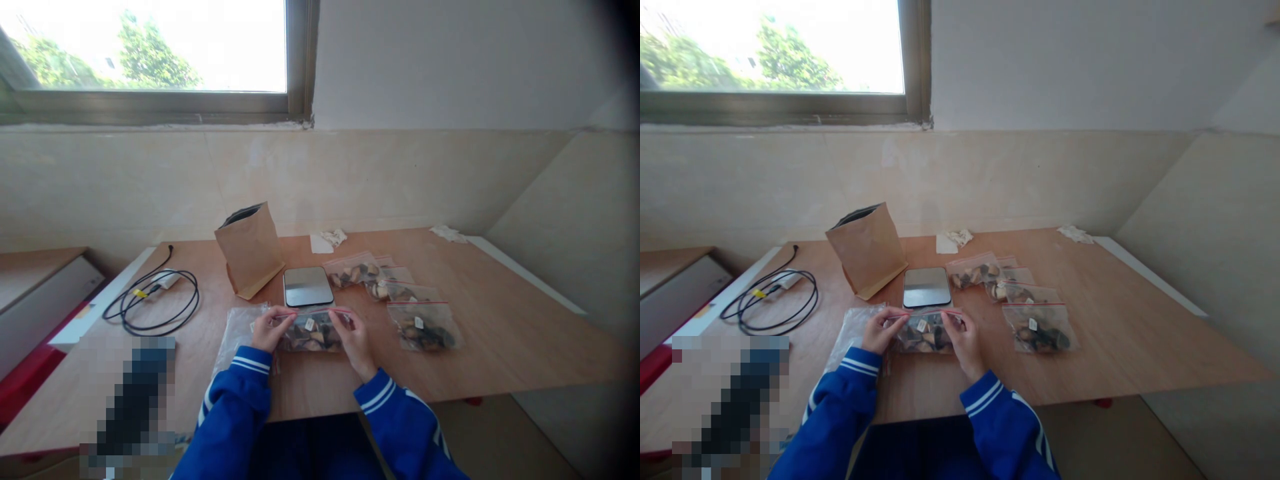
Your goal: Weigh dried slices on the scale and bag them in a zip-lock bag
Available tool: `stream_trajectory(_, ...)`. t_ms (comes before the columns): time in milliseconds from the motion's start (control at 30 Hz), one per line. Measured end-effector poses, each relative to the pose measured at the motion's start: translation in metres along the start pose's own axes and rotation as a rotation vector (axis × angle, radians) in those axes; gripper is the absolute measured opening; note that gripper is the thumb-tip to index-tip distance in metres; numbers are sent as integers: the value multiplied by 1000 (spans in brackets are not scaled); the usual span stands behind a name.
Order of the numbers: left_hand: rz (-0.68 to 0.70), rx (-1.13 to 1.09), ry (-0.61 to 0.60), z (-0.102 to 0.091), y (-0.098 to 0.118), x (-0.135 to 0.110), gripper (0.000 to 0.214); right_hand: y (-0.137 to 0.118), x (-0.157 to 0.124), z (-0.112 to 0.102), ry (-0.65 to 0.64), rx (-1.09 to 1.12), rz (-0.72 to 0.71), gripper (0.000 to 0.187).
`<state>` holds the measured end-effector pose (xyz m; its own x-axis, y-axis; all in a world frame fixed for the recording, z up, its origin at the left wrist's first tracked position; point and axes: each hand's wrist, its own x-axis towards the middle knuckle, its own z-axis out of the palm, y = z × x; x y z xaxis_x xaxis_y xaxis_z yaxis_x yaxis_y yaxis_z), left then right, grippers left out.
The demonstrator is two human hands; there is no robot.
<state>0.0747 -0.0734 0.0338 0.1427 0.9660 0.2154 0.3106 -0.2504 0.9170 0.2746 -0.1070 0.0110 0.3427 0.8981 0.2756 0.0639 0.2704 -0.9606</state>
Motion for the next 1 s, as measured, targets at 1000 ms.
stream_trajectory(1000, -32, -209, -90, 6, 8, -2, 17, -6, -6, 5, -93, 12, 49, 25)
